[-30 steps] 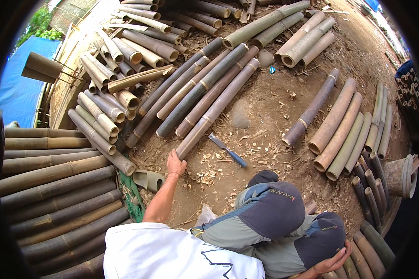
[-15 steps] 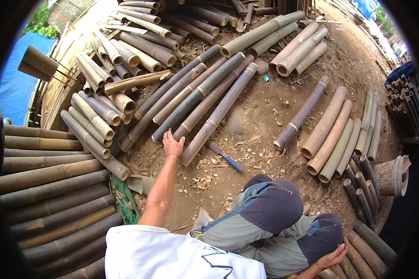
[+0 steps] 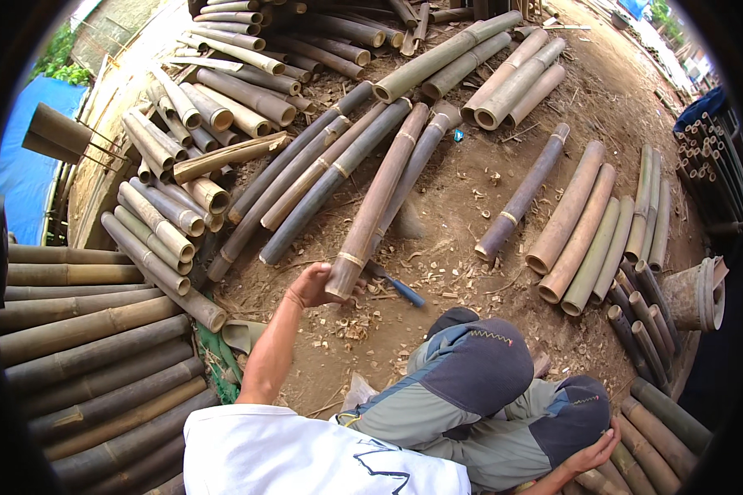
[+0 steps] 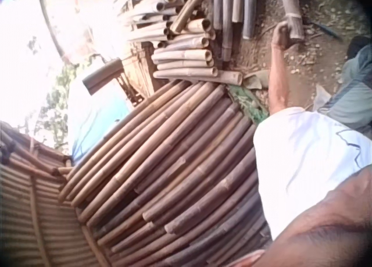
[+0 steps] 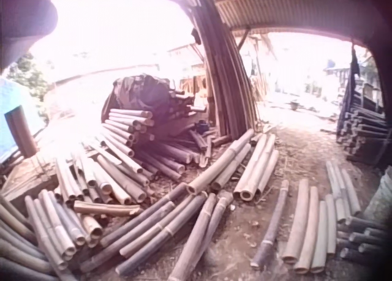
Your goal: The person sits on the ground and uses a knife to shave the outer layer off a piece of bamboo. They hold the bamboo with one hand and scrape the surface with the knife in the other, creating wood shavings. The person rotates the bamboo to work on different sides.
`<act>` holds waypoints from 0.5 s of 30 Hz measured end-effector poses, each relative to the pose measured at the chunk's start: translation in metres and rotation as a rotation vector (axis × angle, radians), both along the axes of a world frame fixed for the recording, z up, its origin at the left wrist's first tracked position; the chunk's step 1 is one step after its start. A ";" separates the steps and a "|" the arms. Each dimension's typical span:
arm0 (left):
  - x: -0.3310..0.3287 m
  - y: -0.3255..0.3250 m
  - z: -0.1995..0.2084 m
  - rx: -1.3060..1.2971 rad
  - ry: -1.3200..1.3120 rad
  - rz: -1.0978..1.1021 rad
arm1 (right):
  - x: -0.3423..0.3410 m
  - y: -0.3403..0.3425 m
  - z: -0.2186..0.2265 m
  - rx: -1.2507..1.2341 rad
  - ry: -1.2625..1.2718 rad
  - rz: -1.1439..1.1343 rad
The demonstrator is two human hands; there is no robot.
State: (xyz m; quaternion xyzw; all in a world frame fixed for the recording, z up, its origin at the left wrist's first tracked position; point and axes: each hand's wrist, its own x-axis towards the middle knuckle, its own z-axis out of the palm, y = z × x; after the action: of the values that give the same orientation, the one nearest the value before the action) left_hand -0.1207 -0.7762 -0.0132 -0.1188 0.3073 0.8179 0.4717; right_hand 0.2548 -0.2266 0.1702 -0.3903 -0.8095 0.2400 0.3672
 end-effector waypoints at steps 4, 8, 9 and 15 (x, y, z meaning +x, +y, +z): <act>-0.006 0.024 -0.024 -0.157 0.106 0.047 | -0.006 -0.005 0.005 -0.007 -0.014 -0.007; 0.022 0.070 -0.016 -0.311 0.301 -0.009 | 0.006 0.002 0.003 0.050 -0.001 -0.024; 0.041 0.072 -0.013 -0.400 0.391 -0.010 | 0.009 0.003 -0.003 0.013 0.015 -0.003; 0.086 0.136 -0.009 -0.870 0.793 -0.038 | 0.003 -0.003 0.000 -0.006 0.059 -0.003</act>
State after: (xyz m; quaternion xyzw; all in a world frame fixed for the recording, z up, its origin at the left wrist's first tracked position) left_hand -0.0343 -0.6404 -0.0217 0.0190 0.7698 0.5899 0.2432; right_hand 0.2582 -0.2296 0.1697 -0.3856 -0.7968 0.2534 0.3901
